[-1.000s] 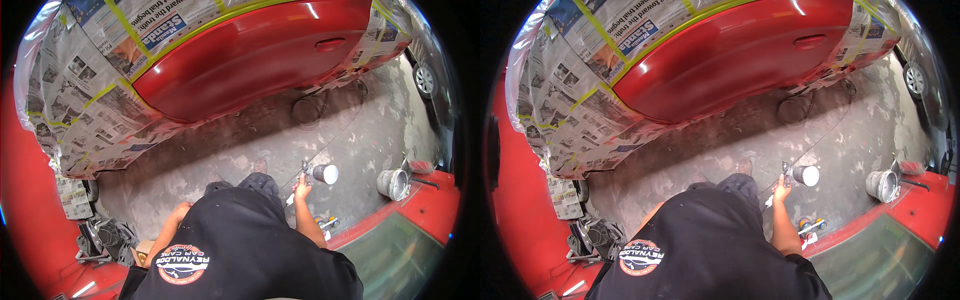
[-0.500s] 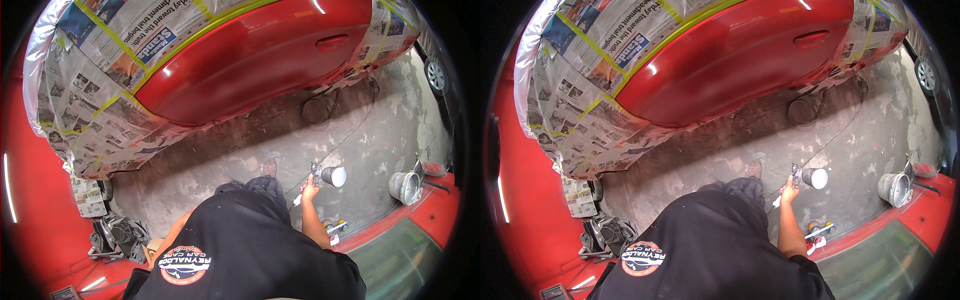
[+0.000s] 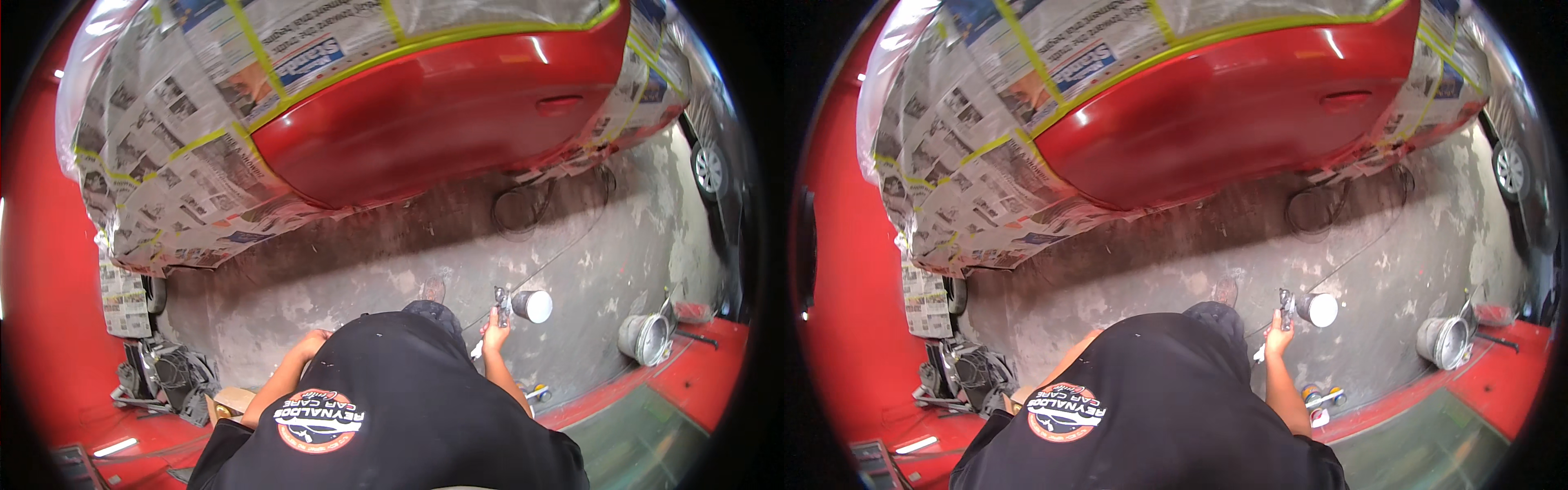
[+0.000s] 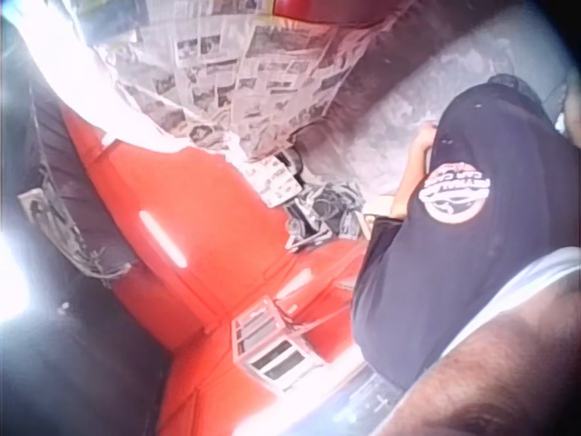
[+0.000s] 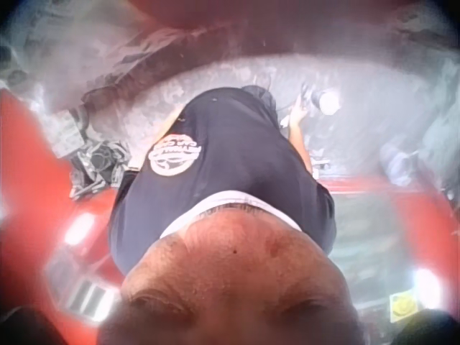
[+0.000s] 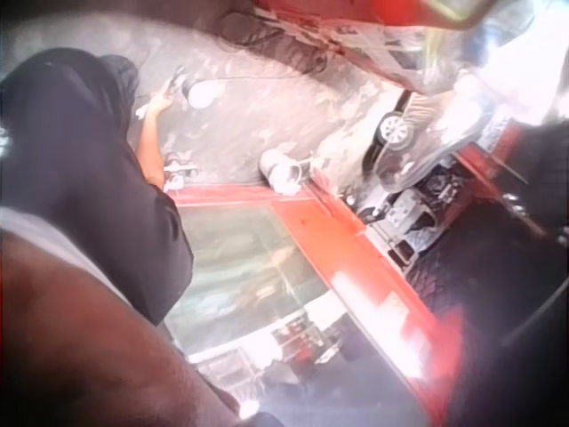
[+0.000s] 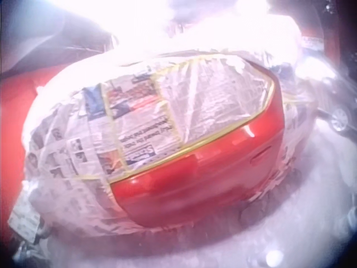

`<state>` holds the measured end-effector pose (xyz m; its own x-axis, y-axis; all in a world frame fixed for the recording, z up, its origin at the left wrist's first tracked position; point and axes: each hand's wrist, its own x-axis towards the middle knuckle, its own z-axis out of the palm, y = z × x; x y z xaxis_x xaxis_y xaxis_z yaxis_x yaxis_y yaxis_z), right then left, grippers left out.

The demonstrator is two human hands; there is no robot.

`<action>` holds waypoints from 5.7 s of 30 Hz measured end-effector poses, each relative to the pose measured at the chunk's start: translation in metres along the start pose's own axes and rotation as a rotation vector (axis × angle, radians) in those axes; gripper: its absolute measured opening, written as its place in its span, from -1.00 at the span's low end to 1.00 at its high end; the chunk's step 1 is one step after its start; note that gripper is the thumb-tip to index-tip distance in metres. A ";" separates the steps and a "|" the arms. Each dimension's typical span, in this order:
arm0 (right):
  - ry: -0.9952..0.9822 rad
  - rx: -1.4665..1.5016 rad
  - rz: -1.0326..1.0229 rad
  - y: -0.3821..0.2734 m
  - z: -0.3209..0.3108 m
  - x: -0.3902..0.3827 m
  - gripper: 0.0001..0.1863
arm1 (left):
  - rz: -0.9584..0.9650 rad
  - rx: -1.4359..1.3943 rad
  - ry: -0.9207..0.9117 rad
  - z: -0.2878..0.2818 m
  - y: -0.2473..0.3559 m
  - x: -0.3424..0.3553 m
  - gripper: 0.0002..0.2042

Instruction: Spray painting a red car panel with a pneumatic spray gun in a paint booth.

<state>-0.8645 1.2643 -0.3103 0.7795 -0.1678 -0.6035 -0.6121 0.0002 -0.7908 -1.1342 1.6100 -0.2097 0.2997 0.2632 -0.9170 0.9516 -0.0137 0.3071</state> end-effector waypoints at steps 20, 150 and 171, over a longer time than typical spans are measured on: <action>-0.681 -0.576 -0.546 0.016 0.115 -0.165 -0.71 | 0.106 -0.365 0.073 0.007 -0.179 -0.049 -0.53; -1.366 -0.116 -0.736 0.722 1.765 -1.447 -0.48 | 0.121 0.506 0.676 -1.666 -1.201 0.033 -0.41; -0.906 -0.727 -0.988 0.771 2.075 -1.351 -0.59 | 0.289 -0.544 0.337 -1.903 -1.271 0.208 -0.41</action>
<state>-2.1137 3.5368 -0.3173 0.5538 0.8313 0.0481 0.4661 -0.2617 -0.8451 -2.4116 3.5174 -0.3063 0.4145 0.6078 -0.6773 0.6410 0.3333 0.6914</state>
